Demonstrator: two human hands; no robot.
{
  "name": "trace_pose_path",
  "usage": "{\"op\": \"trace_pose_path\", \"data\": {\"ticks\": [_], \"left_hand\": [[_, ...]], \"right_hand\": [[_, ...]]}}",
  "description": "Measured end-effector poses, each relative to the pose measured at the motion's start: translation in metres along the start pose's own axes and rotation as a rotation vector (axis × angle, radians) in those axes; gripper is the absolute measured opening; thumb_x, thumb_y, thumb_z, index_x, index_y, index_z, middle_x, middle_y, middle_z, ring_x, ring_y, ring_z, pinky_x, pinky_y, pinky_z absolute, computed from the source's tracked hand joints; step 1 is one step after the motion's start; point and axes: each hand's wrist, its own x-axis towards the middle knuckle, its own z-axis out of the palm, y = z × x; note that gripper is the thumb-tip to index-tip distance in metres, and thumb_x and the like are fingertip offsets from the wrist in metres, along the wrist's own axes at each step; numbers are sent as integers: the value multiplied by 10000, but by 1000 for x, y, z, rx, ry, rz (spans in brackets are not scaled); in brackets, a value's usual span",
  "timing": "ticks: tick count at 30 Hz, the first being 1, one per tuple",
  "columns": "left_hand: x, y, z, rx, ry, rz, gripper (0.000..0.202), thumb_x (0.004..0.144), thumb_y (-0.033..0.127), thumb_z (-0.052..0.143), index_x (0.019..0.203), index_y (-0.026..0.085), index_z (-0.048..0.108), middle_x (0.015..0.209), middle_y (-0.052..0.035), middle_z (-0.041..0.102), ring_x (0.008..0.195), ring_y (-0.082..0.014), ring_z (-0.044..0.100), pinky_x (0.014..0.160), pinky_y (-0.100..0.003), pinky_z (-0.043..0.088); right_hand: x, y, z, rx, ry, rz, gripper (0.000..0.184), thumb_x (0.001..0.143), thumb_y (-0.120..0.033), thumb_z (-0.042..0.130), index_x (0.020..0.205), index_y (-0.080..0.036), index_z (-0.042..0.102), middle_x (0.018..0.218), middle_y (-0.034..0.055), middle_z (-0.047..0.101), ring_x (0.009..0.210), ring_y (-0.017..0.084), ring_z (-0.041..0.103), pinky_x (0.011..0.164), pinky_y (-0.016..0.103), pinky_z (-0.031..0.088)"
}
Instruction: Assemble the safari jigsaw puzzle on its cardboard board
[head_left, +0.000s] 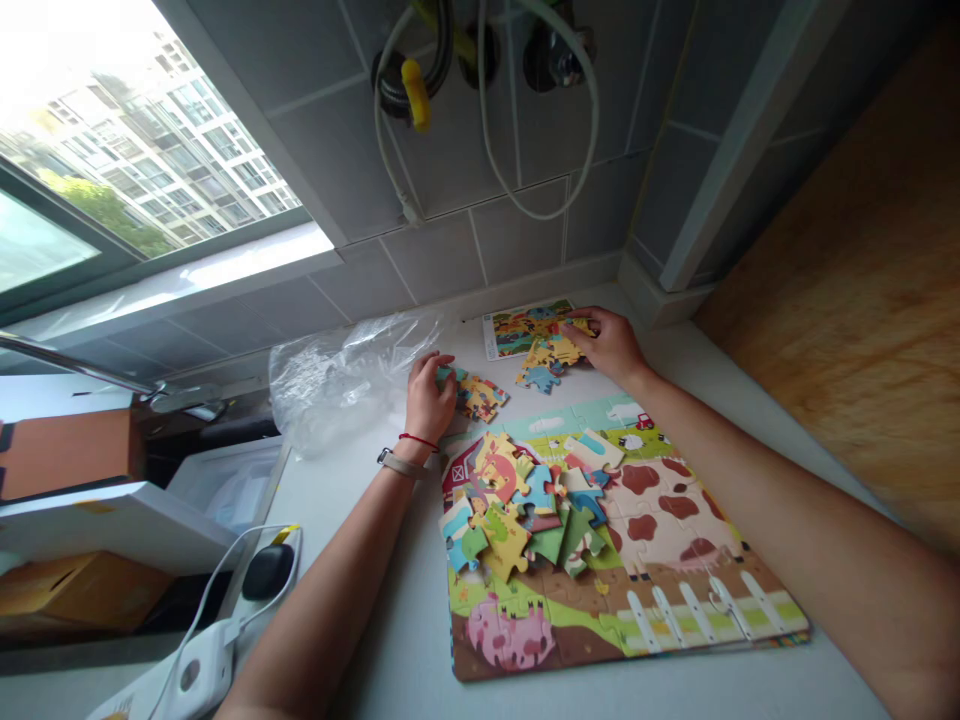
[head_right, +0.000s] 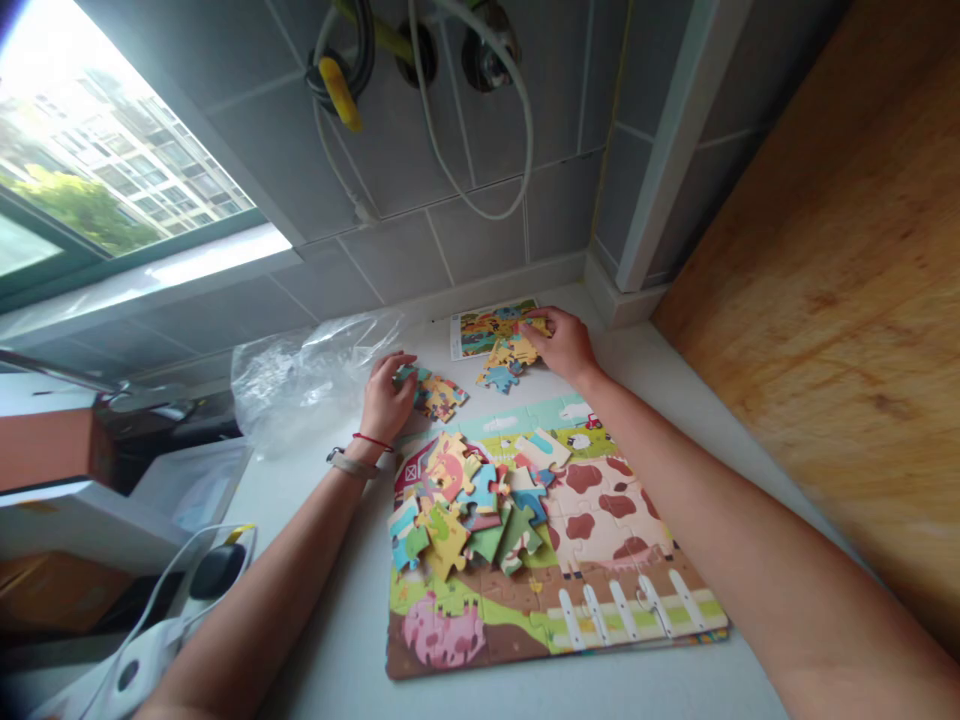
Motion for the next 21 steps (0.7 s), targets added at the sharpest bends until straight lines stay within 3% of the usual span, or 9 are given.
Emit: {"op": "trace_pose_path", "data": {"ticks": [3,8,14,17,21], "left_hand": [[2,0,-1,18,24,29,226,958,271,574,1071,175,743,1266,-161,683,1293,-317,602,1164,-483,437],[-3,14,-2,-43,-6,107,460,1118,463,344,1149,197,719,1165,-111,749,1113,-247,695,1011,-391,533],[-13,18,-1,-139,-45,174,585,1100,636,329,1117,203,723,1154,-102,770,1129,-241,708,1044,-393,522],[-11,11,1,-188,-17,133,615,1102,643,306,1081,191,723,1109,-106,779,1078,-234,726,978,-385,552],[-9,4,2,-251,11,76,636,1096,658,301,1054,185,724,1056,-106,791,1009,-222,746,859,-346,578]], "right_hand": [[3,5,0,-33,33,-25,443,727,-549,808,991,-195,776,829,90,800,771,295,761,641,379,613],[6,7,0,149,42,38,480,684,-540,836,1008,-193,763,823,89,794,768,307,765,653,409,631],[10,11,-4,162,221,43,447,728,-531,792,1016,-194,732,832,84,779,783,298,751,681,409,617],[11,14,-7,63,230,-35,440,785,-530,747,1069,-194,724,857,81,783,814,281,749,708,385,598],[12,17,-9,2,266,-15,401,834,-540,689,1047,-201,707,807,61,763,754,247,720,665,342,565]]}}
